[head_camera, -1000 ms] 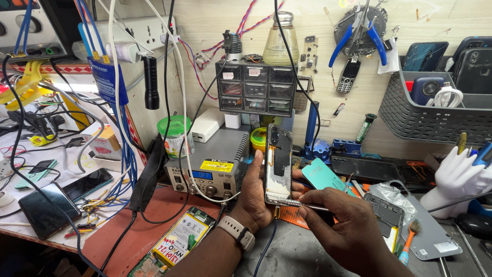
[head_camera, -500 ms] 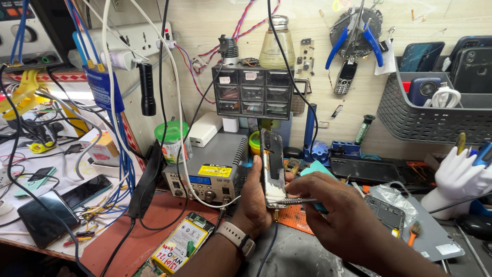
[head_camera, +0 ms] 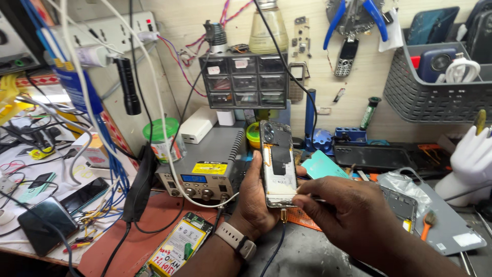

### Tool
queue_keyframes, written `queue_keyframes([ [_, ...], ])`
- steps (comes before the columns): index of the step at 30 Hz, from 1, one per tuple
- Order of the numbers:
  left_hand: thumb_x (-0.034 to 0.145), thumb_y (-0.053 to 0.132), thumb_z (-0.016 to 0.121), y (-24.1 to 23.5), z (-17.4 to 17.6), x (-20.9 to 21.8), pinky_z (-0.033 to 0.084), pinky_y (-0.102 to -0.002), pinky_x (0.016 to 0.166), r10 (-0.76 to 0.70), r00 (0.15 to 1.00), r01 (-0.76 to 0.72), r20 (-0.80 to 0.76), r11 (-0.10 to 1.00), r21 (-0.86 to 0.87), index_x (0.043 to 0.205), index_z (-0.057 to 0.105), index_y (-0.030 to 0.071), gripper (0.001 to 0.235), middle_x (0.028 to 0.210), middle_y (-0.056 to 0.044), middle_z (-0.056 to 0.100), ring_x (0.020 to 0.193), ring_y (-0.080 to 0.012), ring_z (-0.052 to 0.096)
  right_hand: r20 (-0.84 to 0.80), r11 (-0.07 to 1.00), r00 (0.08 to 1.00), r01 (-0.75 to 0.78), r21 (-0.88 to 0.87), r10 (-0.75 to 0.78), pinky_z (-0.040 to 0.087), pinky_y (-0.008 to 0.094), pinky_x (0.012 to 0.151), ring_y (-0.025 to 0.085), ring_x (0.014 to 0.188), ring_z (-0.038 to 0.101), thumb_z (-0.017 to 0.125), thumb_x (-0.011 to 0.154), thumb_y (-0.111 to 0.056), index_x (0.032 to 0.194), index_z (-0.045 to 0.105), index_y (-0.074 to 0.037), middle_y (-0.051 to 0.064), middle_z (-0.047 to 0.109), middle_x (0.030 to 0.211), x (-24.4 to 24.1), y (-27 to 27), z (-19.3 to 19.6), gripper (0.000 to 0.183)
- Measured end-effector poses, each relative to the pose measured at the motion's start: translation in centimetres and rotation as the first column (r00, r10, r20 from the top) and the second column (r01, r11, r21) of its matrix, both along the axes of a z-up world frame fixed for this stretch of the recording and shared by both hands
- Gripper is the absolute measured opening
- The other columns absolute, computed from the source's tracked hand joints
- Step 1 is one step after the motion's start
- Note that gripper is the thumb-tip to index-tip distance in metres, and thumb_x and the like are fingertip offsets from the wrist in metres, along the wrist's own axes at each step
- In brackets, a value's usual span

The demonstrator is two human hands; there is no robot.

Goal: The person uses a screwdriver to remove screws from the back of a disassembled smartphone, then removes the battery and inspects the internal components. The person repeatedly handles the phone and battery while working at a cluttered electronics repair bench.

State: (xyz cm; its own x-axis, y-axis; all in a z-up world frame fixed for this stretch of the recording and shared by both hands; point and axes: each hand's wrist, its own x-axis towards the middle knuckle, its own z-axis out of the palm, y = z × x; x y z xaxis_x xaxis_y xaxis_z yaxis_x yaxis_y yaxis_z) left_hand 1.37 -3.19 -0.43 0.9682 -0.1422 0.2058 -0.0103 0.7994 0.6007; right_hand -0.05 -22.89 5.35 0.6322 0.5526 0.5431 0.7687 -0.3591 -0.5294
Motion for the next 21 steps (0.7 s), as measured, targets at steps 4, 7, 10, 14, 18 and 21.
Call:
queue_keyframes([
  [4, 0.1, 0.071, 0.031, -0.1, 0.2, -0.3, 0.063, -0.046, 0.085, -0.007, 1.0, 0.007, 0.003, 0.999, 0.048, 0.131, 0.055, 0.003, 0.078, 0.112, -0.018, 0.068, 0.099, -0.0323, 0.073, 0.106, 0.995, 0.99, -0.092, -0.027, 0.094, 0.062, 0.028, 0.063, 0.017, 0.078, 0.073, 0.082, 0.081, -0.014, 0.097, 0.077, -0.011, 0.004, 0.075, 0.09, -0.3, -0.4, -0.2, 0.017],
  [7, 0.101, 0.07, 0.029, -0.2, 0.3, -0.5, 0.064, -0.045, 0.084, -0.01, 0.998, 0.005, 0.066, 0.997, 0.081, 0.132, 0.054, 0.003, 0.078, 0.111, -0.018, 0.067, 0.1, -0.0313, 0.073, 0.26, 0.971, 0.94, -0.236, 0.031, 0.22, 0.062, 0.027, 0.067, 0.017, 0.085, 0.076, 0.081, 0.08, -0.01, 0.095, 0.072, -0.009, 0.005, 0.073, 0.096, -0.6, -0.6, 0.0, 0.017],
  [10, 0.104, 0.069, 0.031, -0.3, 0.3, -0.6, 0.064, -0.044, 0.082, -0.061, 0.991, 0.053, 0.116, 0.996, 0.073, 0.133, 0.053, 0.002, 0.077, 0.113, -0.018, 0.067, 0.101, -0.0306, 0.073, 0.222, 0.967, 0.946, -0.251, 0.039, 0.236, 0.061, 0.027, 0.066, 0.015, 0.083, 0.077, 0.081, 0.081, -0.009, 0.096, 0.073, -0.011, 0.003, 0.073, 0.097, -0.6, -0.8, 0.3, 0.018],
  [14, 0.107, 0.066, 0.031, -0.6, 0.3, -0.6, 0.063, -0.042, 0.082, -0.083, 0.989, 0.076, 0.126, 0.996, 0.054, 0.133, 0.054, 0.001, 0.074, 0.113, -0.018, 0.068, 0.101, -0.0286, 0.072, 0.16, 0.961, 0.95, -0.275, 0.028, 0.267, 0.06, 0.026, 0.064, 0.014, 0.082, 0.076, 0.08, 0.079, -0.008, 0.096, 0.072, -0.01, 0.003, 0.072, 0.098, -0.5, -1.0, 0.4, 0.019],
  [18, 0.103, 0.066, 0.033, -0.7, 0.4, -0.8, 0.064, -0.041, 0.084, -0.04, 0.999, 0.037, 0.034, 0.997, 0.068, 0.129, 0.057, 0.004, 0.071, 0.111, -0.017, 0.069, 0.099, -0.0273, 0.073, 0.217, 0.955, 0.934, -0.296, 0.021, 0.285, 0.06, 0.029, 0.068, 0.018, 0.084, 0.075, 0.077, 0.079, -0.006, 0.093, 0.07, -0.01, 0.005, 0.071, 0.099, -0.8, -0.9, 0.5, 0.016],
  [21, 0.102, 0.064, 0.036, -0.7, 0.2, -0.7, 0.064, -0.041, 0.085, 0.026, 0.999, -0.028, 0.028, 0.995, 0.092, 0.127, 0.058, 0.006, 0.067, 0.111, -0.017, 0.069, 0.099, -0.0271, 0.073, 0.318, 0.951, 0.903, -0.308, 0.016, 0.287, 0.058, 0.034, 0.076, 0.026, 0.094, 0.072, 0.074, 0.08, -0.006, 0.095, 0.067, -0.006, 0.01, 0.069, 0.102, -1.2, -0.5, 0.5, 0.017],
])
